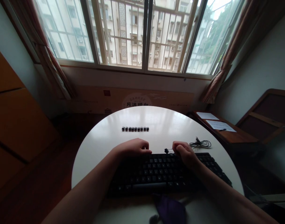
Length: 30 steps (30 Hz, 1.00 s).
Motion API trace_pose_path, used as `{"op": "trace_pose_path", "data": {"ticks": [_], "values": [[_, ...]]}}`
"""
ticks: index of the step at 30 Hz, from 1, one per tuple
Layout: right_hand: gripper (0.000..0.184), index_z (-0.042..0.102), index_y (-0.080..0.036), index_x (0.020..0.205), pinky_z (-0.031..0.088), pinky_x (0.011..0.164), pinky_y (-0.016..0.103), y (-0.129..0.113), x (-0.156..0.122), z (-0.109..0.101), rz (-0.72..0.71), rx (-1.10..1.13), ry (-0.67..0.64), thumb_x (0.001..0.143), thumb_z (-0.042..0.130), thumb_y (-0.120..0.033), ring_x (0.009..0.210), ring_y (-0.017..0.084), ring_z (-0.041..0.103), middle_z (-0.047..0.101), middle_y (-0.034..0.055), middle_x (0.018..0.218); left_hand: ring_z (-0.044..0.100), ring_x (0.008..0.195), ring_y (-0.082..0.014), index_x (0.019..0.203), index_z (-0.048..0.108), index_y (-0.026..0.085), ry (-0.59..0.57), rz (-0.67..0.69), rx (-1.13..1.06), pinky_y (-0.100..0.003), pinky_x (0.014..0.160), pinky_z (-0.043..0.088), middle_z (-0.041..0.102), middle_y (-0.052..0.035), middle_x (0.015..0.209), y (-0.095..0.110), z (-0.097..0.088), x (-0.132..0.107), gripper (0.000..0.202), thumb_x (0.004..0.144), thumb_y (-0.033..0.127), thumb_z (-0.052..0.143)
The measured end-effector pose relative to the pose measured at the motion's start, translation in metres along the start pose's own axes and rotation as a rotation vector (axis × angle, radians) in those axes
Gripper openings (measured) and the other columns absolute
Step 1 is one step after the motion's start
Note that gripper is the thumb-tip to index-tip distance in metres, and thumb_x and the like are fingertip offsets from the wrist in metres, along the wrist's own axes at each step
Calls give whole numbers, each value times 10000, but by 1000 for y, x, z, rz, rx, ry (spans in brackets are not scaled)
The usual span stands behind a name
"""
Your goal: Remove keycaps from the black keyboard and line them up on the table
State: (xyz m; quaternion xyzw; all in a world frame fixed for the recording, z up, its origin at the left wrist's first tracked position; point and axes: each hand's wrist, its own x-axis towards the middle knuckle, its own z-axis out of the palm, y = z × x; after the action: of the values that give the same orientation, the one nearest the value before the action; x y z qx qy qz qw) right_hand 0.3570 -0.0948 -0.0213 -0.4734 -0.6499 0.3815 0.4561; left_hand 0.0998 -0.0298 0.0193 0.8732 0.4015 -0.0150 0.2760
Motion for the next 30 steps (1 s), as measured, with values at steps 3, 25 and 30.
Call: {"op": "trace_pose_path", "data": {"ticks": [3, 25, 30], "values": [[210, 457, -173, 605, 271, 516, 241, -3, -6, 1, -145, -61, -114, 799, 422, -245, 545, 103, 349, 390, -23, 559, 612, 812, -211, 977, 688, 231, 61, 56, 16, -287, 658, 419, 705, -45, 936, 13, 1, -5, 420, 888, 594, 496], [138, 529, -170, 769, 330, 577, 224, -27, -22, 8, -351, -189, -317, 882, 449, -180, 581, 94, 387, 473, -25, 651, 596, 798, -199, 931, 661, 219, 106, 249, 81, -278, 654, 395, 696, -39, 902, 37, 7, -9, 342, 962, 484, 447], [138, 537, -172, 788, 336, 589, 219, -24, -21, 10, -404, -224, -313, 896, 453, -191, 593, 94, 402, 489, -24, 668, 592, 777, -192, 898, 649, 210, 107, 248, 94, -276, 640, 394, 685, -38, 868, 37, 8, -7, 343, 960, 485, 451]]}}
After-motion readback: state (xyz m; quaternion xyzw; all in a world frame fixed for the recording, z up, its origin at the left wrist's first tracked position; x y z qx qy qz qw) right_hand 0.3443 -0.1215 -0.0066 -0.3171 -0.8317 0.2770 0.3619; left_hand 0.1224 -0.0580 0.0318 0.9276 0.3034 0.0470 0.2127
